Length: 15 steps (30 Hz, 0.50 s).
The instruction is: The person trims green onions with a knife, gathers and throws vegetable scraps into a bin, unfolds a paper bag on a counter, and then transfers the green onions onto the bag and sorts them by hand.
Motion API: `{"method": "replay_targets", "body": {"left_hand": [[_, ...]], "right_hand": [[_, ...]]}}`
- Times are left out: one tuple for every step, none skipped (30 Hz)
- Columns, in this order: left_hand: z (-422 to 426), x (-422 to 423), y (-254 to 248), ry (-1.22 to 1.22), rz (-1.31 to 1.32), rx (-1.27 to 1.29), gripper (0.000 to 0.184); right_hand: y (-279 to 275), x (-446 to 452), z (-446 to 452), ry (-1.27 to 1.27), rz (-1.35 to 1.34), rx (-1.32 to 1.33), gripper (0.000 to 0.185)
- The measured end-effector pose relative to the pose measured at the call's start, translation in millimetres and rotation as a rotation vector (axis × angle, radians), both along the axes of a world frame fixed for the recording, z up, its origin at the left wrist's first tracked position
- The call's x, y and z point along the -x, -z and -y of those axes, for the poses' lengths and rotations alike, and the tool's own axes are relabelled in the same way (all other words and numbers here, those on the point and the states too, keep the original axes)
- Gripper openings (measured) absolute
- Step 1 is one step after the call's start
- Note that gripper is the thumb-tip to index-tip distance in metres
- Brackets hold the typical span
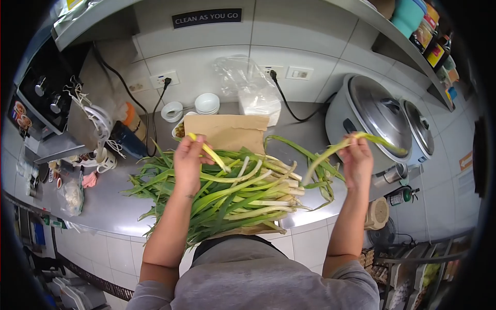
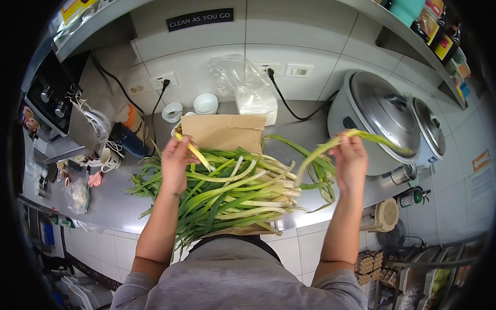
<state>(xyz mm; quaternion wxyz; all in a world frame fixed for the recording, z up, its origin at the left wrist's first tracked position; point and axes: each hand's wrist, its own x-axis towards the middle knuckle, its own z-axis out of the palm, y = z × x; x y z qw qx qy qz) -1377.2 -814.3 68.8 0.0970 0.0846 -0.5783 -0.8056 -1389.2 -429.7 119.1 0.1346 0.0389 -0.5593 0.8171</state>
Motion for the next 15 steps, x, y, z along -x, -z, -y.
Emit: {"method": "replay_targets", "body": {"left_hand": [[-15,0,6,0.099,-0.021,0.019,0.017],[-32,-1,8,0.191,-0.044,0.041,0.016],[-53,-4,6,0.274,-0.081,0.064,0.016],[-76,-8,3,0.354,-0.118,0.089,0.016],[-96,-10,6,0.388,-0.182,0.21,0.014],[-109,-12,5,0.425,-0.246,0.331,0.013],[-112,-16,3,0.425,-0.25,0.334,0.013],[-115,-21,-7,0.509,-0.175,0.226,0.013],[-119,-25,-14,0.594,-0.097,0.119,0.014],[-123,-28,-16,0.603,-0.097,0.123,0.014],[-127,-32,-18,0.555,-0.078,0.094,0.015],[-131,-36,-20,0.505,-0.057,0.065,0.017],[-137,-43,-23,0.526,0.034,-0.061,0.017],[-141,-45,-27,0.529,0.035,-0.059,0.017],[-143,-46,-31,0.588,0.192,-0.316,0.017]], "right_hand": [[1,-1,10,-0.041,0.013,0.004,0.012],[0,-2,27,-0.088,0.026,0.01,0.013],[1,-2,42,-0.092,0.024,0.012,0.013],[2,-2,56,-0.164,0.016,0.04,0.012],[3,-2,69,-0.234,0.006,0.069,0.011],[5,-1,80,-0.238,0.003,0.072,0.011],[7,-1,88,-0.234,-0.01,0.091,0.011],[8,0,93,-0.227,-0.023,0.109,0.01],[9,1,94,-0.168,-0.015,0.132,0.01],[13,1,94,-0.159,-0.017,0.136,0.01],[19,2,95,-0.118,-0.037,0.197,0.01],[24,2,97,-0.078,-0.056,0.258,0.009],[29,2,102,-0.072,-0.054,0.261,0.009],[32,4,109,0.061,-0.045,0.251,0.008],[35,7,114,0.193,-0.036,0.239,0.007]]}}
